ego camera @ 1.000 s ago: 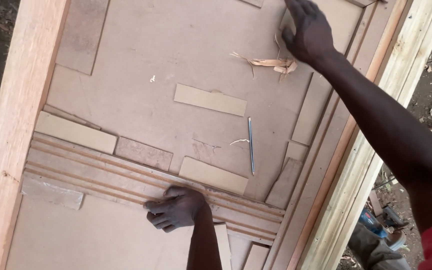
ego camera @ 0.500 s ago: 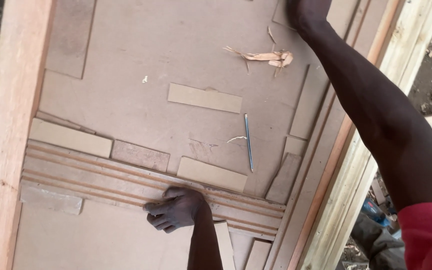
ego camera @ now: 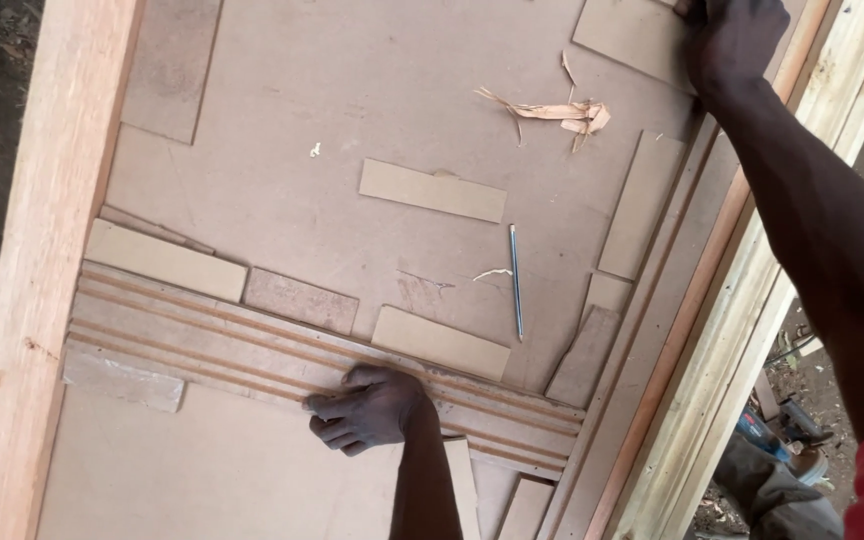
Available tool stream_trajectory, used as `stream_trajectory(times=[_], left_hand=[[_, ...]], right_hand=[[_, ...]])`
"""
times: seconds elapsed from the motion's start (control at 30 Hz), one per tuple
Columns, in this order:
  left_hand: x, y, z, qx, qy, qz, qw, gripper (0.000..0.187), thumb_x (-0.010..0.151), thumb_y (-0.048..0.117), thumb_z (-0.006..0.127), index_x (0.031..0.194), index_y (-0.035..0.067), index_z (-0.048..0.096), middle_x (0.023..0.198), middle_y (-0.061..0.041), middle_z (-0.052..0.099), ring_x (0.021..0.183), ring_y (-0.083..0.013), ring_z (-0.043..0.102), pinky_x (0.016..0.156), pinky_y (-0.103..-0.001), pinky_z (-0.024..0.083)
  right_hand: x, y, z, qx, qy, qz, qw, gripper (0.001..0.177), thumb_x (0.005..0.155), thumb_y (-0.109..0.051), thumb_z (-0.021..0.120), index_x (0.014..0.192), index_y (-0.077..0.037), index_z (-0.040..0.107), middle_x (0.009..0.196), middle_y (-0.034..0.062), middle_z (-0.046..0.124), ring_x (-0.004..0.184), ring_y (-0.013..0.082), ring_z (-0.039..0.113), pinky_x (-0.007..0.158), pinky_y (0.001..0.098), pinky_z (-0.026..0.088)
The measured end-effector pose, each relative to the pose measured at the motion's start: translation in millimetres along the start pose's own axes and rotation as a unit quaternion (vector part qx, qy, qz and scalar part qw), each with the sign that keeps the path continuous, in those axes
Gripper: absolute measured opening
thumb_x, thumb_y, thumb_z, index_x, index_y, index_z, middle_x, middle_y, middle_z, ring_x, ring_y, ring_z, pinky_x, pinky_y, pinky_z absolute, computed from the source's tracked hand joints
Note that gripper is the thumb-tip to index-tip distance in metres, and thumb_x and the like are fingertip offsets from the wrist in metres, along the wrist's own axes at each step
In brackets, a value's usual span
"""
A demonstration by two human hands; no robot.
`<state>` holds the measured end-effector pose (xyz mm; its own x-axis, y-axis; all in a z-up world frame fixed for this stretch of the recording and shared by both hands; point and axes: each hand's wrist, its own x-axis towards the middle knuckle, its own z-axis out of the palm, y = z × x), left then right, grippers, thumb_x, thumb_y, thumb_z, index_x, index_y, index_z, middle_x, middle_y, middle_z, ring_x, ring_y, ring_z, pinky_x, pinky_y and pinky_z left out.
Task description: Cutting small wooden pieces with a circular saw and arranging them into a pattern on a larger wooden panel.
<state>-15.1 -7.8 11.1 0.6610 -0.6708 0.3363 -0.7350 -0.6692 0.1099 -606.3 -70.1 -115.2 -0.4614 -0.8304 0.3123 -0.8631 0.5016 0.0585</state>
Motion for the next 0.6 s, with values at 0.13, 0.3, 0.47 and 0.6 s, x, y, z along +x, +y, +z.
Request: stream_trajectory(times=[0.13,0.3,0.47,0.6], left_hand=[[2.3,-0.8,-3.9,0.004,0.007,0.001,1.0,0.048,0.099,0.027,0.044,0.139,0.001,0.048,0.122,-0.017,0.049,0.105,-0.0389,0.049,0.092,-0.05,0.037],[4.9,1.4,-3.9,0.008,-0.004,0.001,1.0,0.051,0.098,0.026,0.043,0.142,0.0,0.046,0.127,-0.021,0.05,0.107,-0.0421,0.048,0.092,-0.053,0.038],[5.1,2.2,-4.9,0.005,-0.019,-0.004,1.0,0.052,0.097,0.024,0.043,0.144,0.001,0.045,0.127,-0.019,0.049,0.111,-0.0399,0.048,0.094,-0.053,0.037],[3.1,1.4,-0.6,0.003,-0.016,-0.009,1.0,0.051,0.097,0.025,0.044,0.143,0.001,0.045,0.127,-0.02,0.049,0.11,-0.04,0.048,0.093,-0.052,0.037]], right_hand=[[5.3,-10.2,-23.5,0.015,0.022,-0.09,0.996,0.02,0.099,-0.012,0.076,0.103,-0.029,0.087,0.095,-0.0109,0.081,0.08,0.0172,0.076,0.066,0.0339,0.052],[-12.2,-61.0,-92.3,0.072,-0.088,-0.088,0.99,0.015,0.092,-0.003,0.068,0.104,-0.012,0.071,0.094,0.0094,0.067,0.083,0.0316,0.064,0.071,0.0451,0.048],[-65.1,-139.8,-140.8,0.228,-0.02,-0.195,0.954,0.035,0.098,0.001,0.067,0.132,0.002,0.076,0.126,0.0204,0.076,0.108,0.0416,0.065,0.089,0.0519,0.053],[-58.6,-183.6,-152.1,0.307,0.044,-0.218,0.925,0.023,0.107,-0.003,0.06,0.123,0.01,0.072,0.116,0.0253,0.074,0.098,0.0408,0.067,0.087,0.0472,0.05]])
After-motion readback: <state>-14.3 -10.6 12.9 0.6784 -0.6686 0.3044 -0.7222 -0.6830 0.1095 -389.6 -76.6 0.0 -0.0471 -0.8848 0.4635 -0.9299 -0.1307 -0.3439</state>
